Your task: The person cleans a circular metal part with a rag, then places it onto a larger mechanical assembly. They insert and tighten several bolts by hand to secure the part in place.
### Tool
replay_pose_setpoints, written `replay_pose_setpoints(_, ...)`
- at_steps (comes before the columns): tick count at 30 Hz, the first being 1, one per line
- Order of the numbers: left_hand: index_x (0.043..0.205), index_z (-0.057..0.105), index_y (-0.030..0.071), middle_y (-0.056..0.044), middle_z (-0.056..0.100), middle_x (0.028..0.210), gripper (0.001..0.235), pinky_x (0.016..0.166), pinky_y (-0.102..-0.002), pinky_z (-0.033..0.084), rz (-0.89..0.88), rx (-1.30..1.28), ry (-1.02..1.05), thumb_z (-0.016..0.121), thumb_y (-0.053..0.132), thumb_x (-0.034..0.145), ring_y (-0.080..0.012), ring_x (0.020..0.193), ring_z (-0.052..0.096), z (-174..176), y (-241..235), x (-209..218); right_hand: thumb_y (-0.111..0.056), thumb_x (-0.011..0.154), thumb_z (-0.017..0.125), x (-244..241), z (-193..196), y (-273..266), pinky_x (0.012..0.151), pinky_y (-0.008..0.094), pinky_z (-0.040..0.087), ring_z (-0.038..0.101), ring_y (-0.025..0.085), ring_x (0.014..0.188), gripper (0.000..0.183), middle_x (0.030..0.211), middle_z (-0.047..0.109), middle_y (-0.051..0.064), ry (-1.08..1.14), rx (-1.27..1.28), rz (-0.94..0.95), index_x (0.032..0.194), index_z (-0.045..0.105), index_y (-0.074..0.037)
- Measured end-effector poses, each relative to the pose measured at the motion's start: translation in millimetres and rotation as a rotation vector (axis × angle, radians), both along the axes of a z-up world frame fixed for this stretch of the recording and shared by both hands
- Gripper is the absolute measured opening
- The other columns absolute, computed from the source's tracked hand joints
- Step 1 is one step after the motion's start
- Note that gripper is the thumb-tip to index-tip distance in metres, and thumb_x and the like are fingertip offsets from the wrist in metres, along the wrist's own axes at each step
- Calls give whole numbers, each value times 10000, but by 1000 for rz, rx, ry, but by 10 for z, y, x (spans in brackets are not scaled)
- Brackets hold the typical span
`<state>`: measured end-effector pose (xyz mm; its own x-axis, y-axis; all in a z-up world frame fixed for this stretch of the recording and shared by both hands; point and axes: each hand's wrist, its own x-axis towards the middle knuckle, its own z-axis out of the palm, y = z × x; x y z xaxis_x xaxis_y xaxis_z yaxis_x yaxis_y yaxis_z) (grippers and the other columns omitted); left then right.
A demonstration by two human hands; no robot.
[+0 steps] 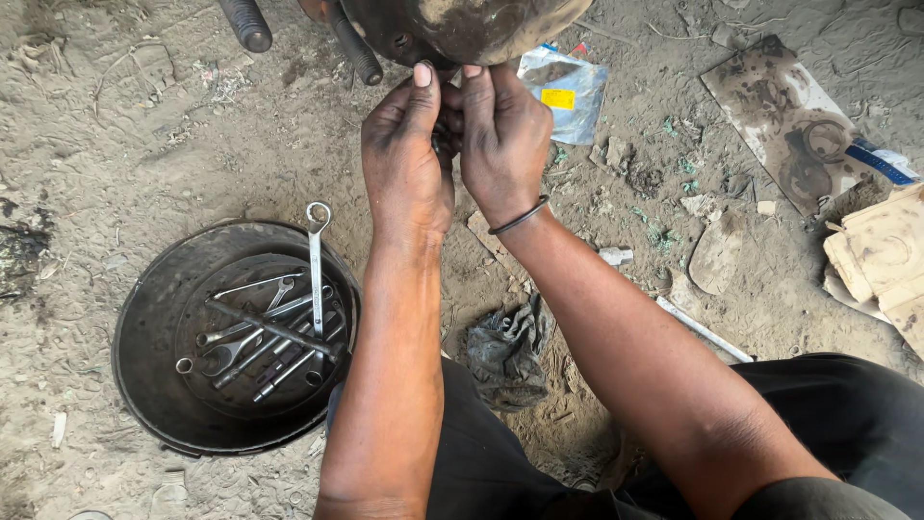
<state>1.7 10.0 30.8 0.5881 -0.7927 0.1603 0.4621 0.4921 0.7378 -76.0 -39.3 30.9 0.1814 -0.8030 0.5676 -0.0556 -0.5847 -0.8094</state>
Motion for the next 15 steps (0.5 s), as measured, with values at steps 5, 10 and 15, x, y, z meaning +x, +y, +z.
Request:
replay_pose_setpoints(5, 934, 732, -11, -45, 665, 778, 307, 613, -270, 465, 14, -36, -17, 658, 260, 1058, -108, 671, 575, -2, 6, -2, -234, 1094, 595, 19, -54, -38, 601, 297, 568, 702, 139, 663, 224, 785, 740, 66, -35, -33, -37, 1028, 626, -22)
replay_pose_setpoints(10, 913, 720, 13, -41, 711, 820, 276, 710, -263, 538, -14, 5, 20, 648, 256, 1023, -101, 748, 651, 51, 12, 10, -260, 1102, 630, -33, -20, -28, 627, 313, 560, 710, 157, 700, 257, 825, 728, 79, 46, -177, -51, 1040, 605, -11)
replay_pose_setpoints(15, 917, 724, 1, -49, 677, 793, 310, 640, -269, 469, -43, -38, 7, 652, 271, 1050, -115, 686, 587, 38, 32, 17, -250, 1104, 556, 0, -16, -22, 618, 315, 592, 744, 149, 683, 253, 785, 752, 55, -62, 18, 48, 1061, 648, -18)
